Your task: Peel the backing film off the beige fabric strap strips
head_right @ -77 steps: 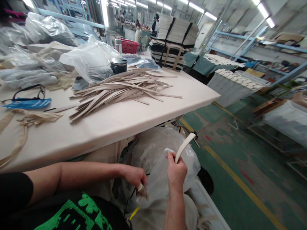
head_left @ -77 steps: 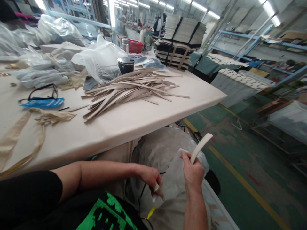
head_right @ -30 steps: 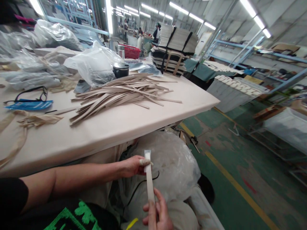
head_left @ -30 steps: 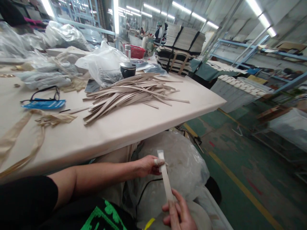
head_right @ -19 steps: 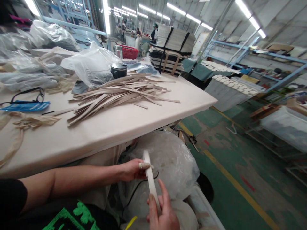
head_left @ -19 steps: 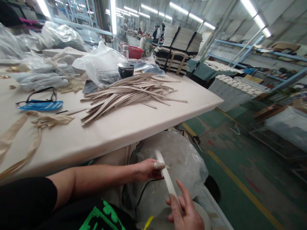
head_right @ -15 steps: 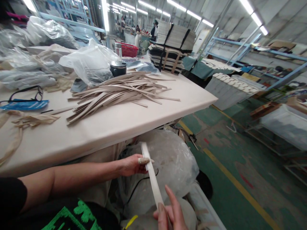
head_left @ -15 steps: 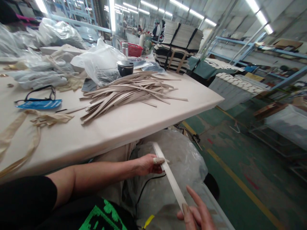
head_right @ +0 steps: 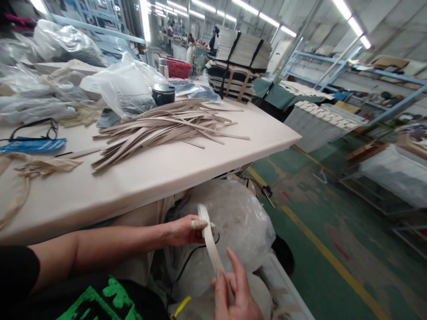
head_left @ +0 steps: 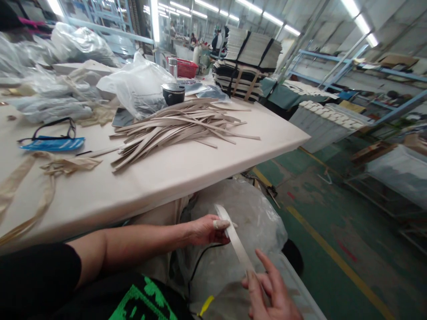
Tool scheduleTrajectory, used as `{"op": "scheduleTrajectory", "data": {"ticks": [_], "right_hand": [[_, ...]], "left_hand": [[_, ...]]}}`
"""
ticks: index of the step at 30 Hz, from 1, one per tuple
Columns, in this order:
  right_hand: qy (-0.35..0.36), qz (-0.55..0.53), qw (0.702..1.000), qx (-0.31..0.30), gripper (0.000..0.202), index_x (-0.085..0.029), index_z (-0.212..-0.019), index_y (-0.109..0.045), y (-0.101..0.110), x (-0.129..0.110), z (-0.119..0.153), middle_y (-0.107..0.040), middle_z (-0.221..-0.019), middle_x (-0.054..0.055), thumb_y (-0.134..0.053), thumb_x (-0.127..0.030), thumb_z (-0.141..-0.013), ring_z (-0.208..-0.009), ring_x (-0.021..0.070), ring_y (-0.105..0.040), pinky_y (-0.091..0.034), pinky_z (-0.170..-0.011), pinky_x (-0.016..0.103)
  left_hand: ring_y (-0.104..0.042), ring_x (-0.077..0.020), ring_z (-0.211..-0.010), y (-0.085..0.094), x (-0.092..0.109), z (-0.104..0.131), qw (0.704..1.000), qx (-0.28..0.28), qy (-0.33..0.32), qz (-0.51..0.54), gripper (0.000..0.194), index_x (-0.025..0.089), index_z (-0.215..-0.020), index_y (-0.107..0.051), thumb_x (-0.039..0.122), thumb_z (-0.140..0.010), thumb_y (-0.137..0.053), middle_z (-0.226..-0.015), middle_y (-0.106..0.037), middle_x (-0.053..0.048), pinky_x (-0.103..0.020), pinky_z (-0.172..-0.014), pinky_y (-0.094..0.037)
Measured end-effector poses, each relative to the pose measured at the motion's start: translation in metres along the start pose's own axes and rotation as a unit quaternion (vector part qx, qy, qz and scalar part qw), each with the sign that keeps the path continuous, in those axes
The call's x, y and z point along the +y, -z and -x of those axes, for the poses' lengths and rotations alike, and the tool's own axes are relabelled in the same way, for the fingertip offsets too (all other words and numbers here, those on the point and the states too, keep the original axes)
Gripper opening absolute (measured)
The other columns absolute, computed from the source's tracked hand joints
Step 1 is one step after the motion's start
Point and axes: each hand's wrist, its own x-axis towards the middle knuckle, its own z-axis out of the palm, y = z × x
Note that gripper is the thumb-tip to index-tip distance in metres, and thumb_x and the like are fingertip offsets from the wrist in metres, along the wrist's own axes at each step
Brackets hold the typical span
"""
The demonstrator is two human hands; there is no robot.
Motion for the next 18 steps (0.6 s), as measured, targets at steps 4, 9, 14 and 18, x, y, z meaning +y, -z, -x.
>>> {"op": "scheduleTrajectory", "data": {"ticks": [4,9,14,18], "right_hand": [[0.053,0.032,0.996,-0.062,0.05,-0.025,-0.123,-0.055,-0.021,-0.001,-0.014,-0.071,-0.075,0.0,-0.041,-0.053,-0.084,-0.058,0.0183,-0.065,-0.044,-0.048,0.025],[-0.018,-0.004,1.0,-0.006,0.063,-0.027,-0.128,-0.049,-0.009,0.0,-0.003,-0.067,-0.067,-0.004,-0.041,-0.067,-0.079,-0.043,0.0142,-0.058,-0.043,-0.043,0.024],[-0.013,-0.026,1.0,-0.006,0.058,-0.027,-0.126,-0.051,-0.006,-0.007,-0.002,-0.067,-0.068,-0.004,-0.039,-0.064,-0.082,-0.044,0.0135,-0.058,-0.042,-0.044,0.024],[0.015,-0.022,0.999,-0.033,0.055,-0.024,-0.125,-0.052,-0.022,-0.007,-0.012,-0.068,-0.071,0.0,-0.039,-0.058,-0.083,-0.056,0.0174,-0.063,-0.041,-0.049,0.025]], "left_hand": [[-0.059,-0.0132,-0.065,0.0,-0.019,0.001,0.998,-0.025,0.035,-0.045,0.044,0.007,-0.075,-0.066,0.039,-0.051,-0.084,-0.071,-0.063,-0.007,-0.029,-0.072,-0.046],[-0.057,-0.01,-0.065,0.004,-0.003,-0.002,0.999,0.038,-0.011,-0.037,0.049,0.009,-0.088,-0.068,0.042,-0.054,-0.082,-0.078,-0.063,-0.006,-0.026,-0.072,-0.045],[-0.057,-0.0114,-0.066,-0.003,-0.004,-0.001,0.998,0.005,-0.01,-0.064,0.053,0.008,-0.084,-0.069,0.047,-0.05,-0.082,-0.075,-0.063,-0.007,-0.026,-0.071,-0.044],[-0.058,-0.0141,-0.067,-0.004,-0.019,0.003,0.993,-0.021,0.013,-0.113,0.049,0.007,-0.073,-0.069,0.049,-0.051,-0.081,-0.072,-0.064,-0.008,-0.028,-0.072,-0.044]]}}
